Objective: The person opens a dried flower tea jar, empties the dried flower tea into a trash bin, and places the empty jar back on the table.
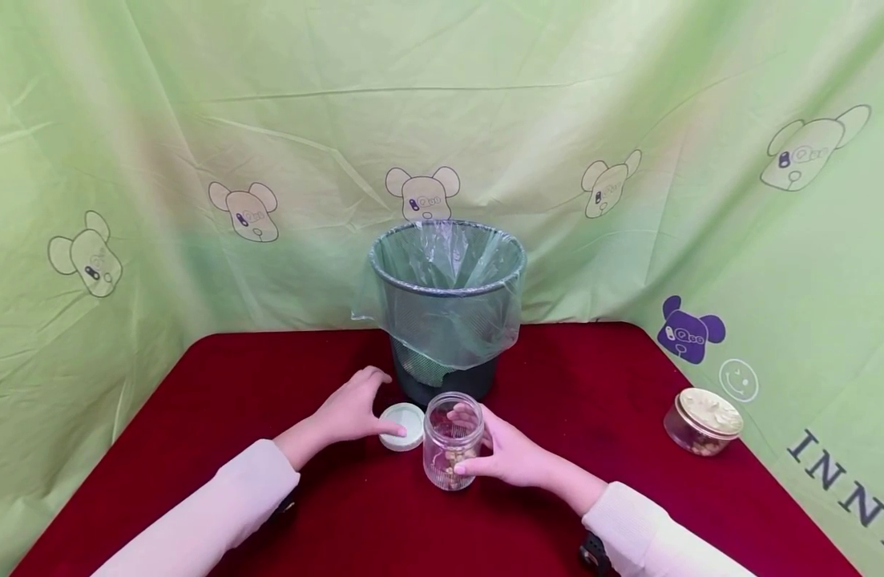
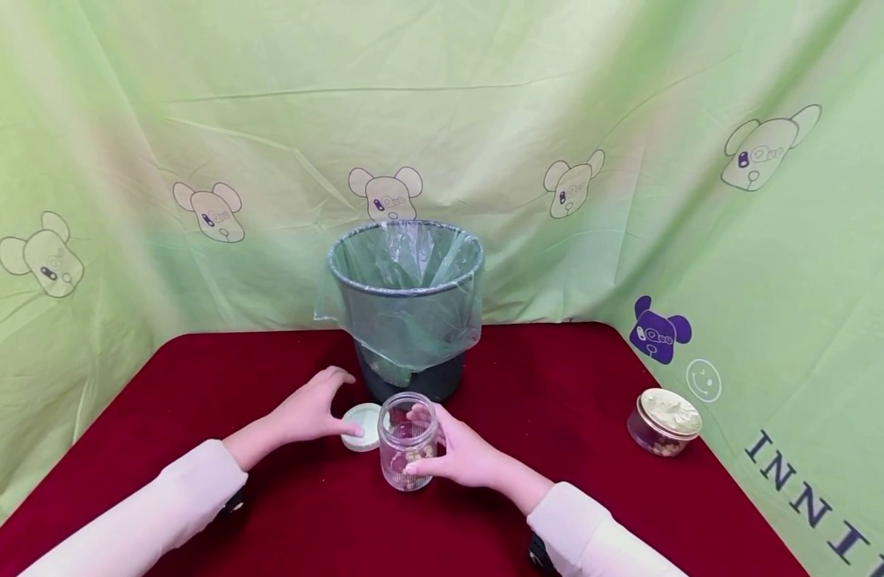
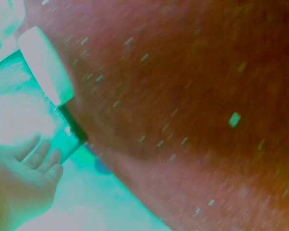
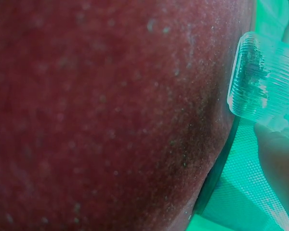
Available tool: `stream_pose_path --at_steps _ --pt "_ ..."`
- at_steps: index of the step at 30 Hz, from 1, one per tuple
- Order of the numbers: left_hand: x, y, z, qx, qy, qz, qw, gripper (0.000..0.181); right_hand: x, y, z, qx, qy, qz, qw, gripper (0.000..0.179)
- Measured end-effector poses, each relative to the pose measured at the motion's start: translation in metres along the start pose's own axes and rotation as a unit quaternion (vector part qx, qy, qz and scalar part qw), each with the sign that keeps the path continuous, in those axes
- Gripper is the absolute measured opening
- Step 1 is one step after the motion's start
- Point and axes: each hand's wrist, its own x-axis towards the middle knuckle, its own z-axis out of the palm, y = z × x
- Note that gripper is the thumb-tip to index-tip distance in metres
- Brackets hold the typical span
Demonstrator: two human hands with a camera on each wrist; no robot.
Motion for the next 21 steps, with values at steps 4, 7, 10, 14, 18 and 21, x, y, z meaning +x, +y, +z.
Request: stream_pose_path --at_steps 4,7,10,14,18,21 --pt "0.008 0.002 -0.018 -0.054 0.044 -0.022 0.9973 0.089 0.0 0.0 -0.001 -0.002 0.002 0.0 1.0 0.083" --pt "0.015 0.004 -0.032 -0.1 0.088 -0.034 0.9905 0.088 0.0 0.0 -0.001 -0.002 0.002 0.002 1.0 0.083" --pt "0.021 0.008 -0.048 -0.141 0.132 -0.048 0.9801 0.086 0.0 0.0 -0.001 -0.002 0.002 0.003 1.0 0.081" --pt "0.03 0.014 -0.068 -0.185 0.173 -0.071 0.9648 0.084 0.001 -0.001 -0.001 -0.001 0.0 0.005 1.0 0.08" --pt "0.043 0.017 -0.084 -0.227 0.197 -0.079 0.9504 0.08 0.0 -0.001 0.0 0.002 -0.002 0.004 1.0 0.082" --pt "0.054 0.019 -0.093 -0.266 0.21 -0.075 0.938 0.077 0.0 -0.001 0.0 0.005 -0.002 0.003 1.0 0.083"
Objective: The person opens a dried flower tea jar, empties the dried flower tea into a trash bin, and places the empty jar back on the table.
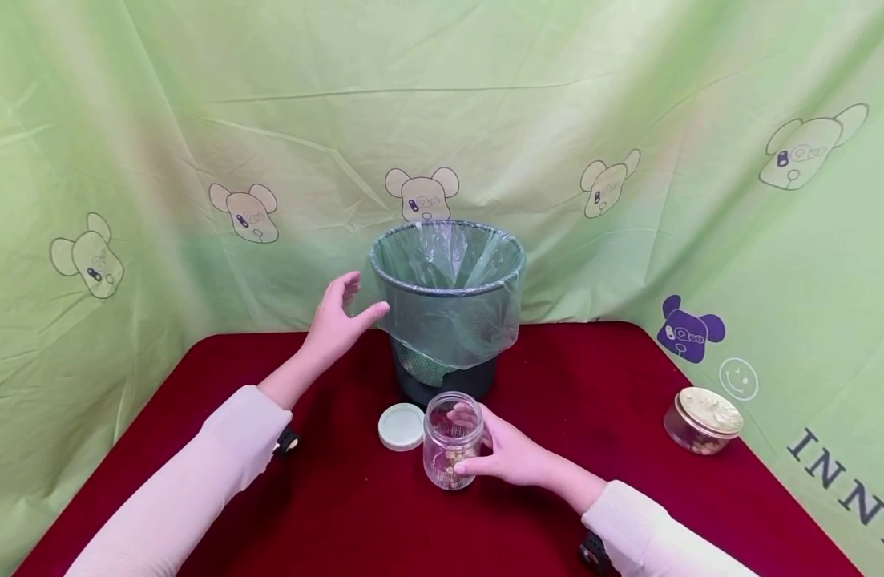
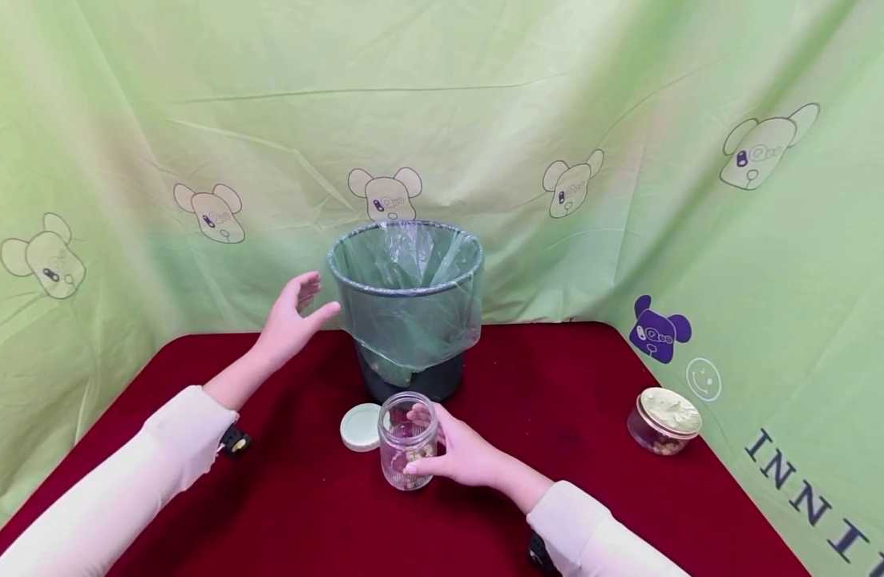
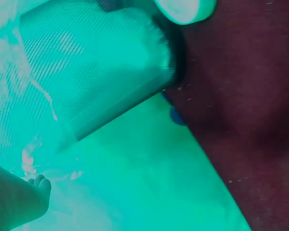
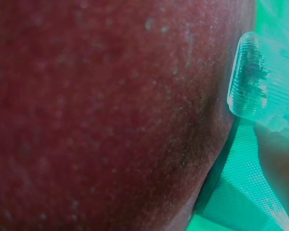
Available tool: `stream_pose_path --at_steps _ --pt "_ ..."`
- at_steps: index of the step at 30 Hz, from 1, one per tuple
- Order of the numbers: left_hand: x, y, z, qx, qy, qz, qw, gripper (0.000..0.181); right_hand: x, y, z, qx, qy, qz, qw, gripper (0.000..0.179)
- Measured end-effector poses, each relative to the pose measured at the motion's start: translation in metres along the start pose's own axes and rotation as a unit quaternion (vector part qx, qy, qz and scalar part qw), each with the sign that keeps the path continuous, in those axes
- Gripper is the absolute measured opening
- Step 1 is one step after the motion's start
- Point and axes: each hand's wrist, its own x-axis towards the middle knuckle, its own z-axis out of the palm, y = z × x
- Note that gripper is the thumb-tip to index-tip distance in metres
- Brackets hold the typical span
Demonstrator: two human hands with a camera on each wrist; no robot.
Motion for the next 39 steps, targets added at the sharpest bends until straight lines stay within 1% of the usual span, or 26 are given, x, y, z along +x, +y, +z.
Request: stream_pose_path --at_steps 3,5,7,10,16,19,22,26,30,34,36,39 --pt "0.013 0.005 0.0 -0.044 0.009 -0.003 0.999 0.075 0.0 0.0 0.0 0.002 -0.001 -0.001 1.0 0.083" --pt "0.022 0.007 0.001 -0.066 0.013 -0.006 0.9977 0.075 0.0 0.001 0.0 0.002 -0.001 -0.001 1.0 0.083" --pt "0.03 0.009 0.001 -0.072 0.017 -0.009 0.9972 0.075 0.001 0.001 0.0 0.001 -0.001 -0.002 1.0 0.083" --pt "0.038 0.011 0.003 -0.071 0.011 -0.017 0.9973 0.077 0.001 0.001 0.0 -0.003 0.0 0.001 1.0 0.082" --pt "0.049 0.011 0.007 -0.086 -0.006 -0.046 0.9952 0.078 0.0 0.001 0.002 -0.008 0.001 0.009 0.9999 0.081" --pt "0.053 0.009 0.008 -0.093 -0.023 -0.062 0.9935 0.077 0.0 0.002 0.002 -0.007 0.001 0.009 0.9999 0.08" --pt "0.057 0.006 0.01 -0.11 -0.034 -0.068 0.9909 0.077 0.0 0.002 0.003 -0.006 0.002 0.009 0.9999 0.081" --pt "0.059 0.001 0.013 -0.153 -0.034 -0.058 0.9859 0.07 0.0 0.002 0.003 -0.007 0.003 0.011 0.9999 0.08" --pt "0.059 -0.002 0.017 -0.179 -0.039 -0.049 0.9819 0.062 0.0 0.003 0.004 -0.009 0.006 0.012 0.9999 0.08" --pt "0.06 -0.003 0.022 -0.206 -0.047 -0.034 0.9767 0.059 -0.001 0.003 0.004 -0.007 0.013 0.013 0.9998 0.078" --pt "0.06 -0.002 0.024 -0.22 -0.047 -0.032 0.9739 0.059 -0.001 0.003 0.005 -0.007 0.017 0.013 0.9997 0.077" --pt "0.06 -0.001 0.027 -0.227 -0.041 -0.041 0.9721 0.061 -0.002 0.003 0.005 -0.006 0.025 0.011 0.9996 0.076"
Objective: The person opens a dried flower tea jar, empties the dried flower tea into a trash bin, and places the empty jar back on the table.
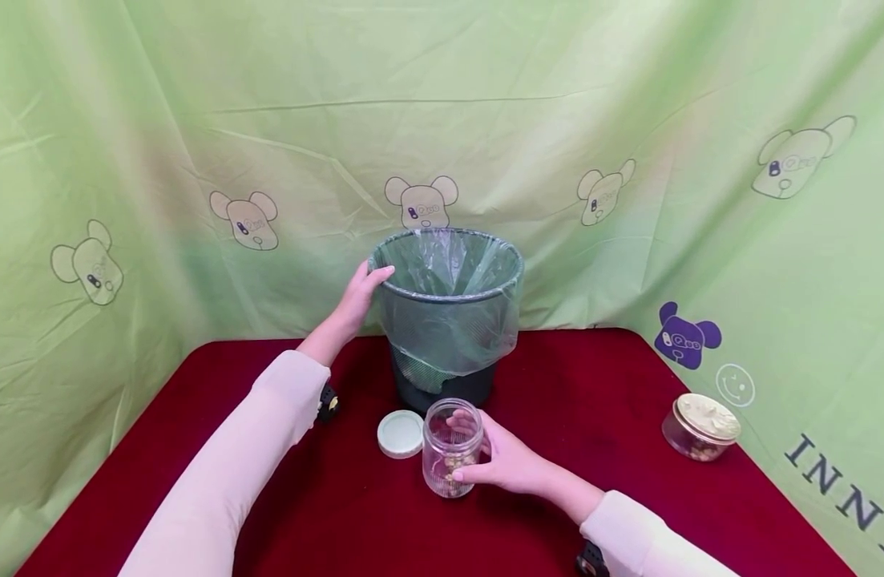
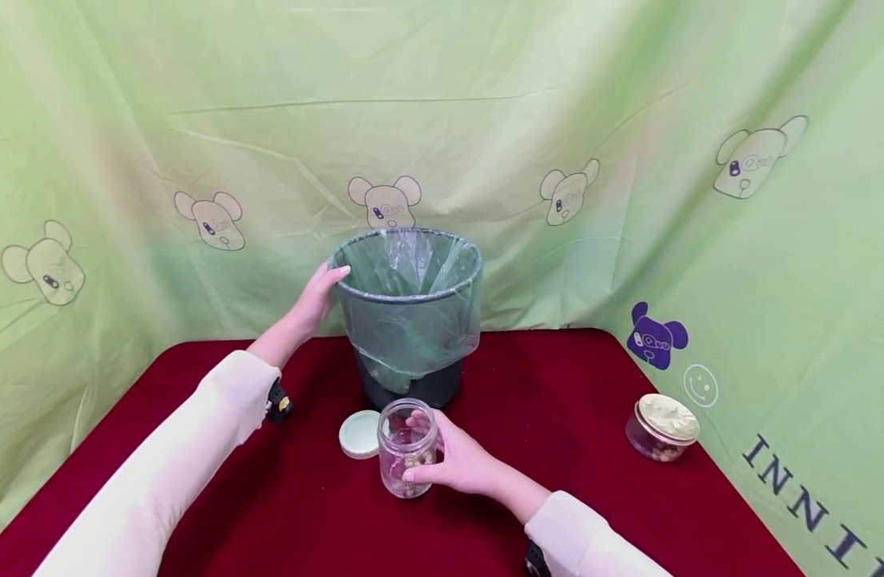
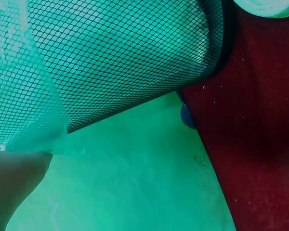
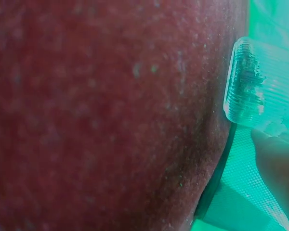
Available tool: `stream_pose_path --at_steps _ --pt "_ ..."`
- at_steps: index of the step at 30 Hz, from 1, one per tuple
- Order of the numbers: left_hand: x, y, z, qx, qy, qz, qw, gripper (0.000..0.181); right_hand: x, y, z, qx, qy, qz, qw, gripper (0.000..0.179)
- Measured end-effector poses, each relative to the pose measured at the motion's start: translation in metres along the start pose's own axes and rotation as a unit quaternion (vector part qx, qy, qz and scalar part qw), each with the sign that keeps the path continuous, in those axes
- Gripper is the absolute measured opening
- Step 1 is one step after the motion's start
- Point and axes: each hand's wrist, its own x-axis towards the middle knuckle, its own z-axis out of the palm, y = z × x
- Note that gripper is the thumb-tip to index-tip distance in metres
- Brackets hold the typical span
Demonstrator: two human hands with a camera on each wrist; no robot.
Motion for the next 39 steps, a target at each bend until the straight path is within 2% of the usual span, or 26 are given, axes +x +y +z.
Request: stream_pose_path --at_steps 12,17,31,39 --pt "-0.003 -0.001 0.002 0.0 0.012 -0.024 0.9996 0.063 0.002 0.0 0.009 -0.003 0.03 -0.024 0.9992 0.084" --pt "-0.003 -0.001 0.004 0.0 0.016 -0.031 0.9994 0.065 0.003 -0.002 0.012 -0.005 0.038 -0.016 0.9991 0.086" --pt "-0.004 -0.002 0.004 0.002 0.013 -0.028 0.9995 0.066 0.004 -0.006 0.01 -0.042 0.052 -0.011 0.9977 0.082" --pt "-0.004 -0.001 0.004 0.006 0.015 -0.027 0.9995 0.067 0.001 -0.013 0.001 -0.064 0.064 -0.007 0.9958 0.079"
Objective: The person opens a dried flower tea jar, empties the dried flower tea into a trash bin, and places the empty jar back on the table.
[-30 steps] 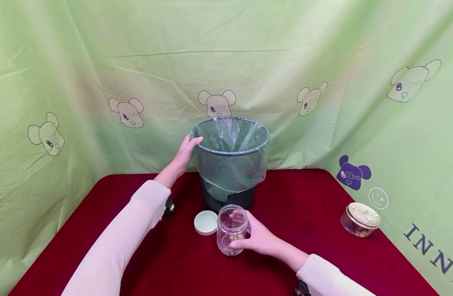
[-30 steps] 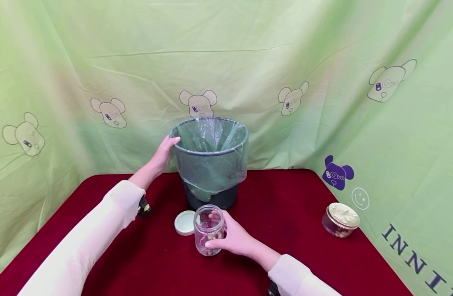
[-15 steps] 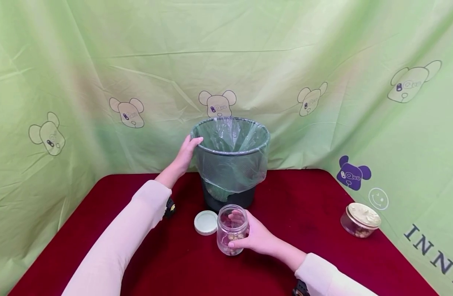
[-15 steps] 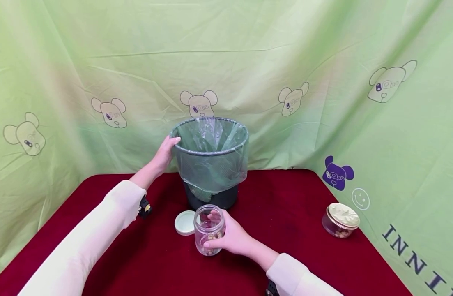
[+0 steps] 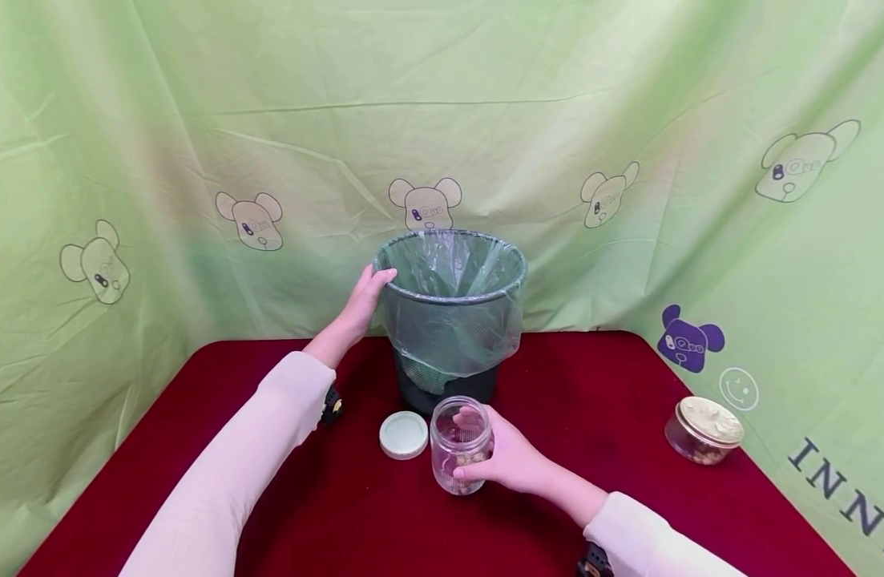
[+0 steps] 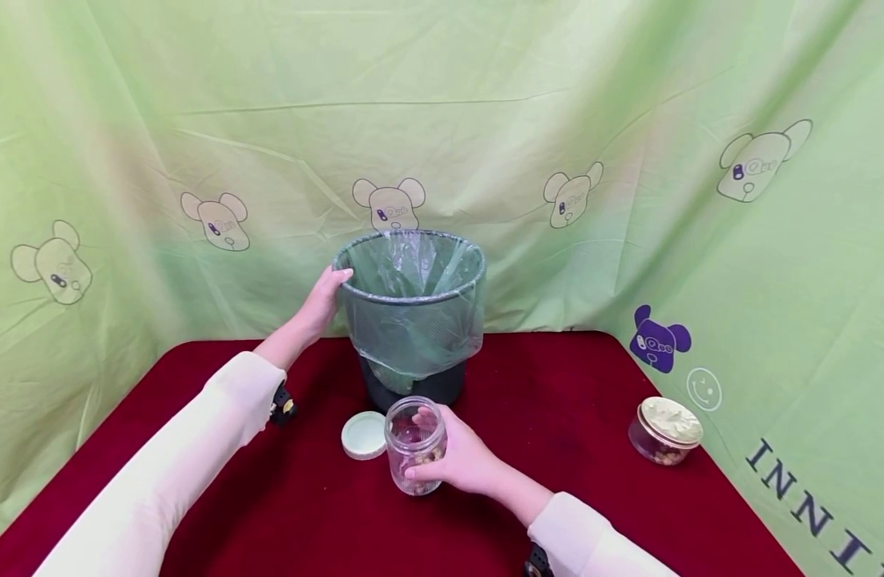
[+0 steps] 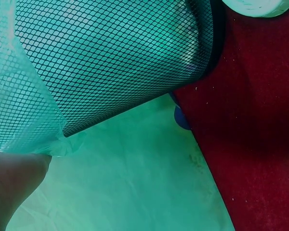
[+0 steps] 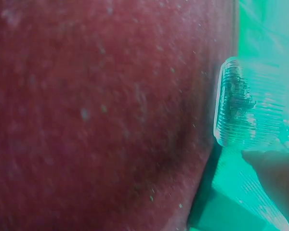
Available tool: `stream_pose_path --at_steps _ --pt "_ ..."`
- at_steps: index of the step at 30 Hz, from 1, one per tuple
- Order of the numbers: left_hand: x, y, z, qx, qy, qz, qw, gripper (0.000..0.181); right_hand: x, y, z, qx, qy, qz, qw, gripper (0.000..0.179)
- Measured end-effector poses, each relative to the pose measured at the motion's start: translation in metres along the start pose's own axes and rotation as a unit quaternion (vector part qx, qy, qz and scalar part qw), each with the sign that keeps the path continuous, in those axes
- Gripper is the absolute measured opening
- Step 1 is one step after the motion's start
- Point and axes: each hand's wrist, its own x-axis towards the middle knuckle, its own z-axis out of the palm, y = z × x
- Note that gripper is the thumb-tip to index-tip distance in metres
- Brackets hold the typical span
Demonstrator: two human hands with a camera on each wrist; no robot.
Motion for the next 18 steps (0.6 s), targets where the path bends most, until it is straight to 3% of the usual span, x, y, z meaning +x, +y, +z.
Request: stream_pose_path --at_steps 10,18 --pt "0.0 -0.001 -0.001 0.002 -0.002 0.0 1.0 0.068 0.0 -0.018 -0.029 0.005 0.029 -0.019 0.9994 0.074" --pt "-0.001 0.0 0.0 0.003 0.0 0.003 1.0 0.069 0.001 -0.04 -0.062 -0.046 0.069 -0.026 0.9962 0.071"
